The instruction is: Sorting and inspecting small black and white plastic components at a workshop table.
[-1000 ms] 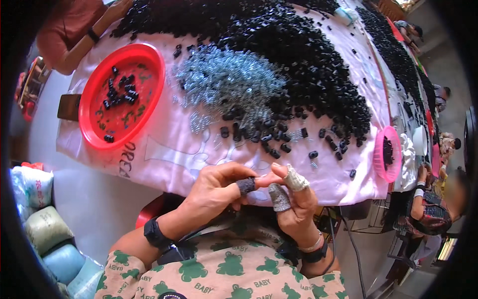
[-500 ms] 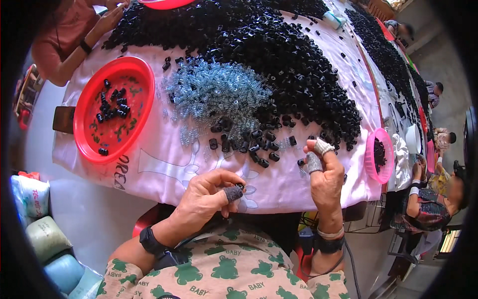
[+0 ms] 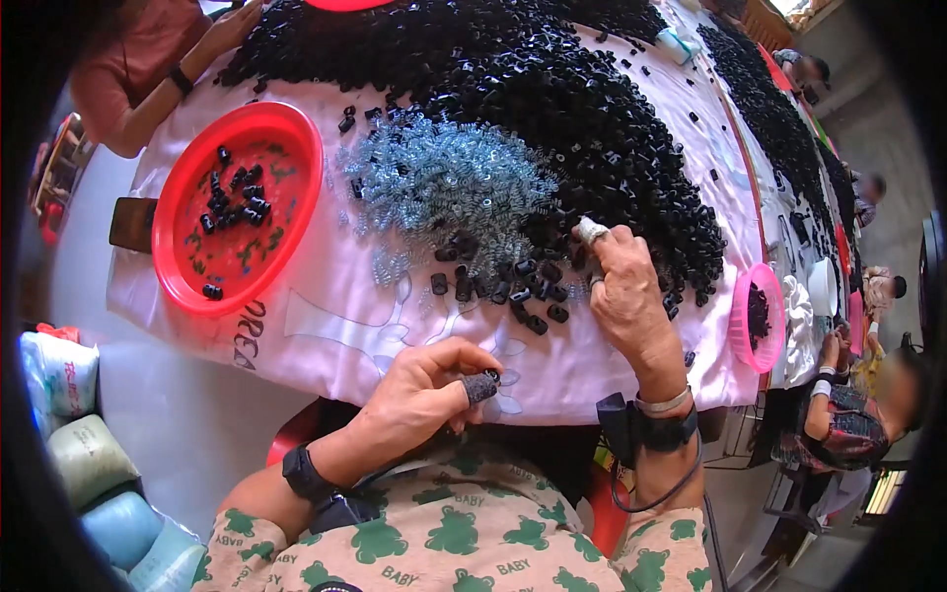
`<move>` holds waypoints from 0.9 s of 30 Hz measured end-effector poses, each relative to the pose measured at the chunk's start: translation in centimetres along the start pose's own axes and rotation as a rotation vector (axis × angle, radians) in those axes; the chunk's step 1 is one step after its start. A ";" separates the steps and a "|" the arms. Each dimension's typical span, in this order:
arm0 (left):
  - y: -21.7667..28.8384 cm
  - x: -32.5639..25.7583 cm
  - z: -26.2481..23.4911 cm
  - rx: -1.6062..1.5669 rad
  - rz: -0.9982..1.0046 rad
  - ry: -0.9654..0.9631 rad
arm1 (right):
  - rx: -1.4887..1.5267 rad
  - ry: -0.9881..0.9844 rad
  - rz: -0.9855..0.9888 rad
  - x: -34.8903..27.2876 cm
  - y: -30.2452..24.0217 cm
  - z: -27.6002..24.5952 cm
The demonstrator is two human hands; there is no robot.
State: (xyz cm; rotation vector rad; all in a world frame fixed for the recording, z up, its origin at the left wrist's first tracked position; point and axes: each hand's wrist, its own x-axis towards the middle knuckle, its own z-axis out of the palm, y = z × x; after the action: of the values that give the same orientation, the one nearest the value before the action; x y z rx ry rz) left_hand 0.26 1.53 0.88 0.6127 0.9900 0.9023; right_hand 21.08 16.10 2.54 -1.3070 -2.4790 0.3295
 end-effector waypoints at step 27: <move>-0.2 0.0 -0.1 0.002 0.008 -0.018 | 0.140 0.193 0.184 -4.2 -0.7 -1.8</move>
State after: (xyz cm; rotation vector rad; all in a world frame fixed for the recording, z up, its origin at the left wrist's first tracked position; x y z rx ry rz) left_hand 0.25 1.46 0.66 0.6262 0.9733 0.9015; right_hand 23.42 12.31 3.72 -1.4379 -2.1440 0.3934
